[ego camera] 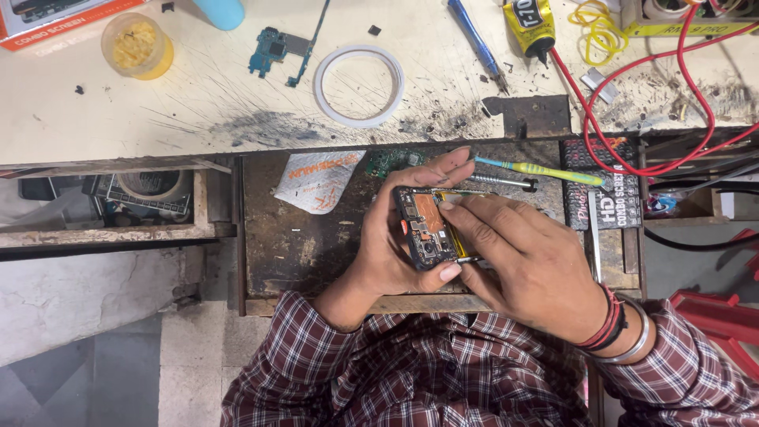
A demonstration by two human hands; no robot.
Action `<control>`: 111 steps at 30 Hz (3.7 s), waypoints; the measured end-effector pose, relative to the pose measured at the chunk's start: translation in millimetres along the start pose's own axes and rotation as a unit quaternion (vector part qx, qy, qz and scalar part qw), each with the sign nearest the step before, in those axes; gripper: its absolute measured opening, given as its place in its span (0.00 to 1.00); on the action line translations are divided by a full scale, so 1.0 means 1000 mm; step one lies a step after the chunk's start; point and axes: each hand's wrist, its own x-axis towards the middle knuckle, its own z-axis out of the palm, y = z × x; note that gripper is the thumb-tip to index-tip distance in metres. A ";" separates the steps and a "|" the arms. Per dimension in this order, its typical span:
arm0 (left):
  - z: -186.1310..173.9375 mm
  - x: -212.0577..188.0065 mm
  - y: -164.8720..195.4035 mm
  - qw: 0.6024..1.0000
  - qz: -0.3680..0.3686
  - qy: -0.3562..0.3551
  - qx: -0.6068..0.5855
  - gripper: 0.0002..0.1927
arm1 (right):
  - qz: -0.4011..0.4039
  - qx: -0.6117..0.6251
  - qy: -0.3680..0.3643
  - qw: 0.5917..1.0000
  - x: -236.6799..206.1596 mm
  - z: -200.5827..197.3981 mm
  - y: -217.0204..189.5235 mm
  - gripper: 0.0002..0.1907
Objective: The person repeatedly handles a disassembled smartphone, peeling protective film from a replacement screen, and wiping the phone's internal components with a white cloth. The person also handles a small green circuit board and a battery.
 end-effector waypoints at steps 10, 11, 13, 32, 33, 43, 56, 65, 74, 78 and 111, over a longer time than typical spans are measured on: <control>0.001 0.000 -0.001 1.000 -0.007 0.013 0.000 0.38 | -0.013 -0.020 -0.017 1.000 0.002 -0.003 -0.003 0.32; 0.001 -0.001 0.000 1.000 -0.011 0.015 0.002 0.39 | -0.016 -0.017 -0.015 1.000 0.002 -0.002 -0.002 0.32; 0.000 0.000 0.000 1.000 -0.012 0.019 -0.008 0.40 | -0.022 -0.013 -0.009 1.000 0.004 -0.003 0.001 0.32; 0.001 0.000 -0.001 0.998 -0.006 0.035 -0.048 0.39 | -0.023 -0.034 0.025 0.999 0.002 -0.007 -0.009 0.24; 0.001 0.000 -0.001 0.998 -0.006 0.035 -0.049 0.39 | -0.028 -0.035 0.026 0.999 0.002 -0.008 -0.008 0.24; -0.003 0.001 0.001 0.996 -0.057 0.020 -0.072 0.40 | -0.001 0.074 0.001 0.997 0.006 -0.018 0.011 0.21; -0.006 0.002 0.007 0.989 -0.139 -0.040 -0.019 0.53 | 0.023 0.174 -0.006 0.984 0.012 -0.002 0.037 0.09; -0.004 0.004 0.008 0.981 -0.184 -0.042 -0.044 0.59 | 0.052 0.203 -0.081 0.974 0.015 -0.003 0.045 0.08; -0.002 0.005 0.004 0.981 -0.188 -0.046 -0.013 0.63 | 0.049 0.233 -0.113 0.965 0.017 -0.001 0.054 0.07; -0.002 0.005 0.001 0.982 -0.184 -0.043 -0.002 0.63 | 0.042 0.245 -0.111 0.962 0.016 0.001 0.056 0.08; -0.002 0.003 0.000 0.983 -0.175 -0.043 -0.033 0.48 | 0.038 0.304 -0.081 0.949 0.006 0.009 0.058 0.06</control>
